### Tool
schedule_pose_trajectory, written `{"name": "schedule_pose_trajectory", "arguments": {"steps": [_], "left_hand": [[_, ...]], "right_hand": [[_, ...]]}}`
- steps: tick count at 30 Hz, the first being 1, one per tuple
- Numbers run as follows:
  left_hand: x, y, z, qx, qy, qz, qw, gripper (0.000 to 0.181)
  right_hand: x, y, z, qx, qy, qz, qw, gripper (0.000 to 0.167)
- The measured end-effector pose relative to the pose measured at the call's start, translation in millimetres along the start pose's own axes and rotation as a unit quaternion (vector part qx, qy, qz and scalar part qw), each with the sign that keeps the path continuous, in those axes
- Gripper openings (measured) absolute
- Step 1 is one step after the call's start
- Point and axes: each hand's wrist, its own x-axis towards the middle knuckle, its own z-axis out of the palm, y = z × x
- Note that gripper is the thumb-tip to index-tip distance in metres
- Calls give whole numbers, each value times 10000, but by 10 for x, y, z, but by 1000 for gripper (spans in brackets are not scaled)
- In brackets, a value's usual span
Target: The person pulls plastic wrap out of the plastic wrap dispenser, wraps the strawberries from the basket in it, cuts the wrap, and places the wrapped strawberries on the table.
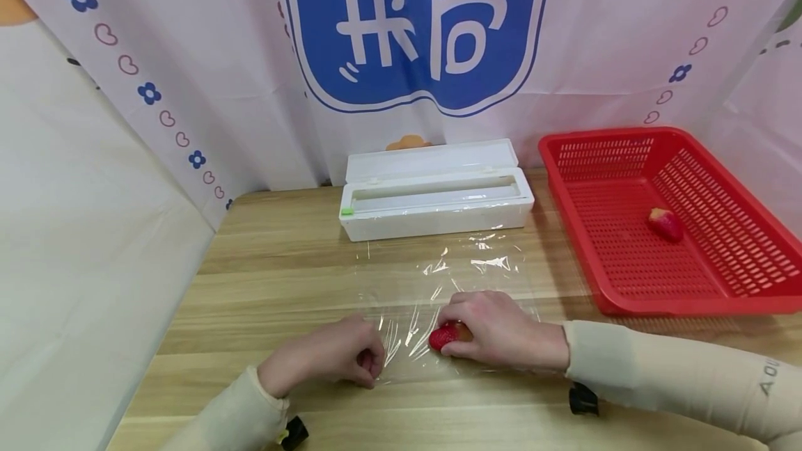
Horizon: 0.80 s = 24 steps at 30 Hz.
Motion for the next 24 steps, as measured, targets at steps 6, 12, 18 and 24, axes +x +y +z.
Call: {"name": "schedule_pose_trajectory", "arguments": {"steps": [6, 12, 18, 24], "left_hand": [[-42, 13, -6, -113, -4, -160, 9998, 14], [-68, 32, -12, -84, 57, -129, 9999, 11], [-66, 58, 7, 15, 7, -366, 9993, 24], [-56, 43, 22, 172, 52, -286, 9994, 22]], "right_hand": [[4, 13, 5, 41, -7, 24, 10000, 23], [7, 11, 19, 110, -10, -2, 9999, 23], [5, 10, 38, 138, 11, 41, 9999, 21], [4, 13, 46, 165, -12, 73, 9998, 23]]}}
